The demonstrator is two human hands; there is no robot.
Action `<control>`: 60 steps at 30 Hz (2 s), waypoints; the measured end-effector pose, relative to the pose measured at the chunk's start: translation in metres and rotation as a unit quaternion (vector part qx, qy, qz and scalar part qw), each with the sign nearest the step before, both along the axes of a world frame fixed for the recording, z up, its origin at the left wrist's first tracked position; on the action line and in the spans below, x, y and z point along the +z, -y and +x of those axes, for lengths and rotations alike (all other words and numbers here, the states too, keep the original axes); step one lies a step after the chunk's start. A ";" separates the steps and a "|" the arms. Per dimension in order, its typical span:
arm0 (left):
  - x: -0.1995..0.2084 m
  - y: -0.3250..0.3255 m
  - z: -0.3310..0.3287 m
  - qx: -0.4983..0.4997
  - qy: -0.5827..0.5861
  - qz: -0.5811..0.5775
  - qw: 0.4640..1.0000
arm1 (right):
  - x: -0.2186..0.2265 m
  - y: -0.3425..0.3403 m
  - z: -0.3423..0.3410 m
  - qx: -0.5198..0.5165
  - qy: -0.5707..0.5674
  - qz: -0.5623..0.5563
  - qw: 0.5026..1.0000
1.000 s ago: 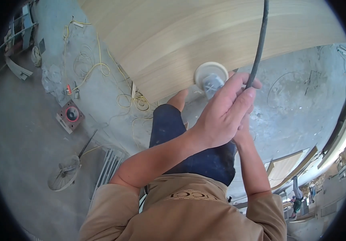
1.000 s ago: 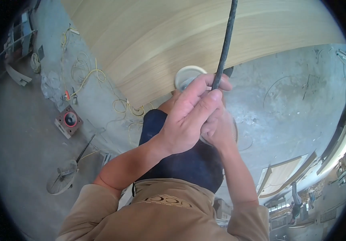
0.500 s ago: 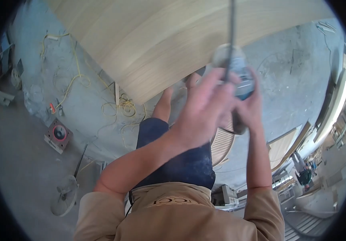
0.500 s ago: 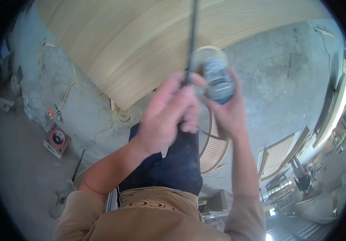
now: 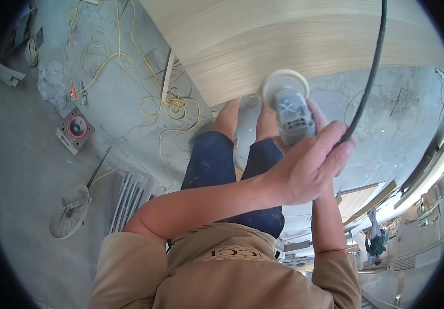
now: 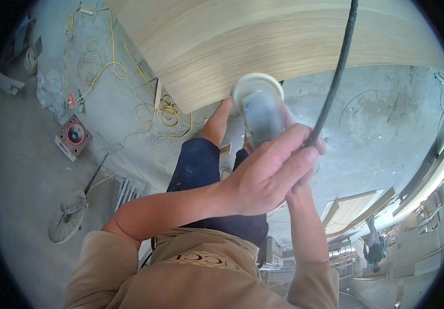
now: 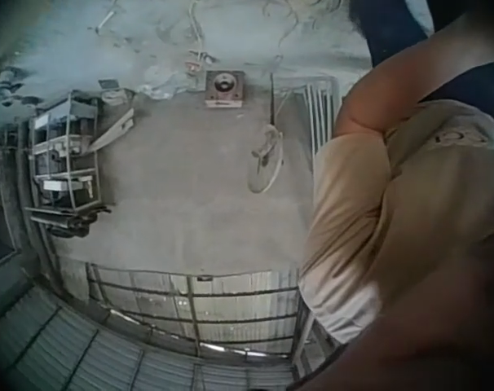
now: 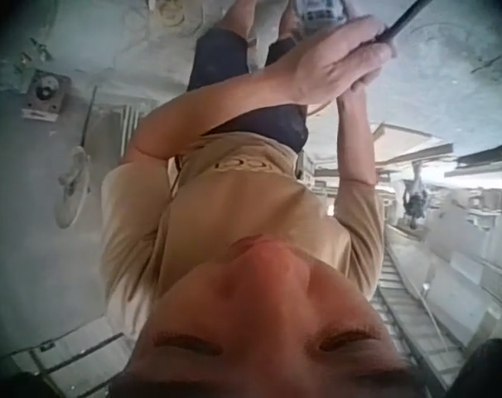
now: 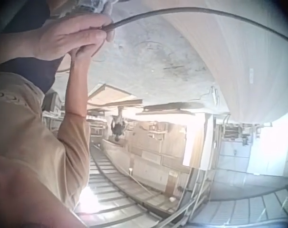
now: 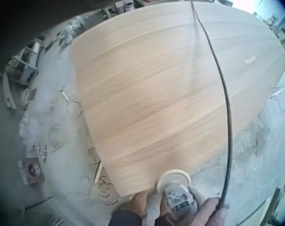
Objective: Sanding a large wooden board using a power sander.
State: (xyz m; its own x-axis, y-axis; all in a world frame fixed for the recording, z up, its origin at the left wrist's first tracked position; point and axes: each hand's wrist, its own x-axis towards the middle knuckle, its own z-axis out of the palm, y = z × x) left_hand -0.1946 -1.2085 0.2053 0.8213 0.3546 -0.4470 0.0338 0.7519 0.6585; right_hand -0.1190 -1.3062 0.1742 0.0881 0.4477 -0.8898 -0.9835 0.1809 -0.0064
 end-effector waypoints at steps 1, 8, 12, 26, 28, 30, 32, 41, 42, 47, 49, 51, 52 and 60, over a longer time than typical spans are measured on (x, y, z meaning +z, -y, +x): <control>0.000 -0.004 -0.006 -0.020 -0.026 -0.035 0.999 | -0.001 -0.001 -0.003 0.024 0.021 0.001 0.999; -0.009 -0.004 -0.034 -0.026 -0.043 0.030 0.998 | -0.008 -0.004 -0.023 0.194 0.183 0.008 0.964; -0.014 -0.004 -0.047 0.003 -0.031 0.045 0.999 | -0.010 -0.008 -0.031 0.294 0.282 0.008 0.913; 0.000 -0.004 -0.055 0.009 0.013 0.023 1.000 | -0.008 -0.025 -0.065 0.568 0.603 0.041 0.558; -0.001 -0.003 -0.057 0.035 0.005 0.051 0.998 | -0.006 -0.025 -0.068 0.570 0.597 0.045 0.562; -0.004 -0.002 -0.061 0.052 -0.004 0.072 0.996 | -0.005 -0.024 -0.070 0.573 0.591 0.048 0.565; -0.005 0.002 -0.063 0.059 -0.002 0.084 0.995 | -0.006 -0.022 -0.073 0.577 0.585 0.050 0.568; -0.004 0.010 -0.058 0.000 -0.001 0.059 0.998 | -0.016 -0.019 -0.088 0.583 0.560 0.064 0.585; -0.003 0.009 -0.056 0.004 -0.011 0.099 0.995 | -0.018 -0.017 -0.088 0.582 0.556 0.065 0.589; -0.006 0.008 -0.058 0.015 -0.003 0.037 0.999 | -0.020 -0.017 -0.084 0.585 0.587 0.083 0.554; -0.007 0.005 -0.060 0.014 -0.011 0.060 0.998 | -0.008 -0.033 -0.084 0.629 0.617 0.064 0.468; -0.007 0.005 -0.060 0.022 -0.007 0.049 0.999 | -0.012 -0.027 -0.081 0.623 0.627 0.072 0.462; -0.007 0.005 -0.060 0.034 -0.010 0.040 0.999 | -0.012 -0.025 -0.079 0.614 0.627 0.054 0.476; -0.004 0.001 -0.049 -0.002 0.034 0.009 0.999 | -0.010 -0.003 -0.051 0.541 0.608 -0.055 0.579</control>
State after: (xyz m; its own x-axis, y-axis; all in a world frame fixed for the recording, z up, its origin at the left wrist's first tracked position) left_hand -0.2432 -1.2094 0.2016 0.8507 0.3582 -0.3847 -0.0076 0.7402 0.6724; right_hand -0.1705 -1.3028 0.1640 0.4003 0.7722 -0.4934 0.2225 -0.6042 -0.7651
